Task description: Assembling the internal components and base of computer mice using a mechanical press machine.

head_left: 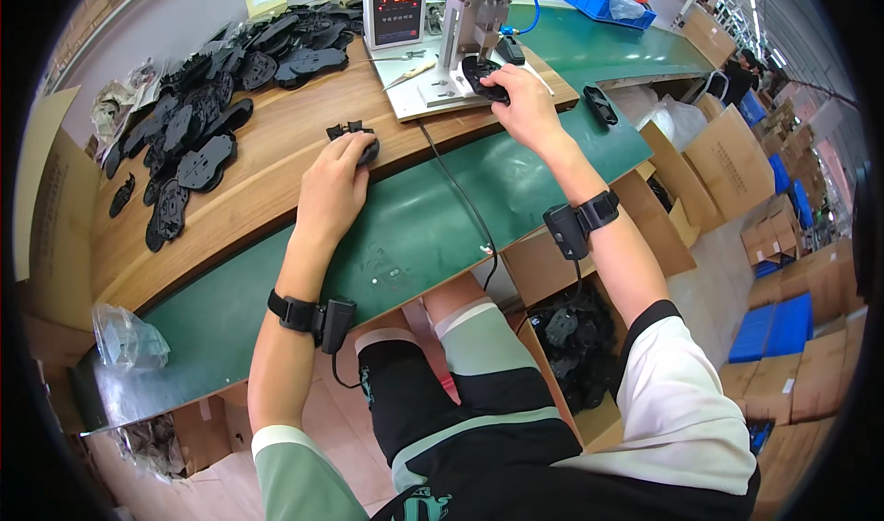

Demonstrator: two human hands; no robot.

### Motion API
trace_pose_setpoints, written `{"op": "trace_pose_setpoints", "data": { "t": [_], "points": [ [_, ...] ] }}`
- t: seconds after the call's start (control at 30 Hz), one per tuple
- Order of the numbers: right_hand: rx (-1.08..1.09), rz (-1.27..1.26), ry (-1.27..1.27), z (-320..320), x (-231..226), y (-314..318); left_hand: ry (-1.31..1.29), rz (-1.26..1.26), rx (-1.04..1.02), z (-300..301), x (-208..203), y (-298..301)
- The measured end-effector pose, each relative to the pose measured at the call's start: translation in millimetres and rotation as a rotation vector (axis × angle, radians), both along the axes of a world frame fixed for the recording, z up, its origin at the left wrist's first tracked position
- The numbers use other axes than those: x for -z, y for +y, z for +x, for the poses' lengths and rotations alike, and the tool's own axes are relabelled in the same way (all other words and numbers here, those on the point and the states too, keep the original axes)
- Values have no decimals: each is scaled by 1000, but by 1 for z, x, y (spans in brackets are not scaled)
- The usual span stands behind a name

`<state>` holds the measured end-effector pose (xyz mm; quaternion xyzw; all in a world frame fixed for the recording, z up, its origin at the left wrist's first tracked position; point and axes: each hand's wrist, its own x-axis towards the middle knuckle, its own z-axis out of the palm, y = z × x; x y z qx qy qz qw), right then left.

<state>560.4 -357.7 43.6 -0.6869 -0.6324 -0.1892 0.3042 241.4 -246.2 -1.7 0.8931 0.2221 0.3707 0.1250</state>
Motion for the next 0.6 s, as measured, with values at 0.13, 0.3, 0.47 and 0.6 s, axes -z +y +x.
{"op": "trace_pose_setpoints", "data": {
  "t": [0.13, 0.3, 0.47, 0.6],
  "points": [
    [-3, 5, 18, 2, 2, 0, 64, 145, -35, -2, 1, 3],
    [-15, 21, 30, 0, 3, 2, 139, 103, -137, -11, -6, 10],
    [-6, 21, 45, 5, 5, 0, 177, -81, -364, -3, -24, -3],
    [16, 6, 47, -1, 3, 0, 49, 167, -322, -9, -17, 6]
  ]
}}
